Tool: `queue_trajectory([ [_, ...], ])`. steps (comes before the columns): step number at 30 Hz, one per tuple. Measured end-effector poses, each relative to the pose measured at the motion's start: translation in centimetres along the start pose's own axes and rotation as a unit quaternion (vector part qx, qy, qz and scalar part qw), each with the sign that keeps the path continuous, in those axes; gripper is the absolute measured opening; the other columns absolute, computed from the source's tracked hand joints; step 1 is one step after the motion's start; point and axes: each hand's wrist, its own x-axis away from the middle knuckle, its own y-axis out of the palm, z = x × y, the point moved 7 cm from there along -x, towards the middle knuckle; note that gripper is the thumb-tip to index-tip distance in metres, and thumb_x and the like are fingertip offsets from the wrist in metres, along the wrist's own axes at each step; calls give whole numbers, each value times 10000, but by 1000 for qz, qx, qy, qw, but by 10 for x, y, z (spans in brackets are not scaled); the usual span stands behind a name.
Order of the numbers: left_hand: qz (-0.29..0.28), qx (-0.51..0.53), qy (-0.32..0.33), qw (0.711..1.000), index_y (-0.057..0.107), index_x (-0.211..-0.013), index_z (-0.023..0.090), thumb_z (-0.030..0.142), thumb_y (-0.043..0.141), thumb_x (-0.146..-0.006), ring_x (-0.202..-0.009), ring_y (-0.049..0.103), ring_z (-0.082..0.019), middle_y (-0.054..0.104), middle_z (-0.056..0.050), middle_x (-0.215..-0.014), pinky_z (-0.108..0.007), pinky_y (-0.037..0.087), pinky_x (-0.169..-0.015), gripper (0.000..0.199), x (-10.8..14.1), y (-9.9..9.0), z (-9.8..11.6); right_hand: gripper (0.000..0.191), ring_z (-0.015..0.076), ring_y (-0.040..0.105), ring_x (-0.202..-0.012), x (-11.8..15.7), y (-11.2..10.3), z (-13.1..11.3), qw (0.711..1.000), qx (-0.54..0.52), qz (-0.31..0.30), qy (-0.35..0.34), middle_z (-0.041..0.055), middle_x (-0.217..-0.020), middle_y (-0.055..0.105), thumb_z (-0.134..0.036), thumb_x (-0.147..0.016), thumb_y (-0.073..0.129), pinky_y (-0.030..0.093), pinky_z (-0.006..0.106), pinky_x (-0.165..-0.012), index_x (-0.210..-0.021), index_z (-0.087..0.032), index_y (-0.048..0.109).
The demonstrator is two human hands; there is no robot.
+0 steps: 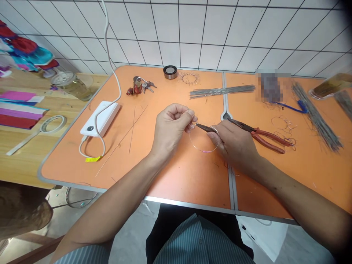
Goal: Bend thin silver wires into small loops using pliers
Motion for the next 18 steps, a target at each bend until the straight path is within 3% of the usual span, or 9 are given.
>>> queue_trajectory([
  [8,5,0,11,1000,682,-802,216,285,826,-890,-592,613,-108,747,-5,-748,-240,508,-576,182,2,-1,1,432,209,611,-799,0,-4,-3,999,16,26,-13,79,-873,707,-391,-1205,408,384,348,-684,-952,-194,696],
  [18,-2,10,16,1000,680,-797,202,237,806,-905,-575,614,-99,728,3,-710,-228,519,-570,170,4,2,1,435,208,624,-808,0,-2,-4,1000,2,17,-13,72,-869,701,-377,-1209,399,377,358,-665,-998,-174,720],
])
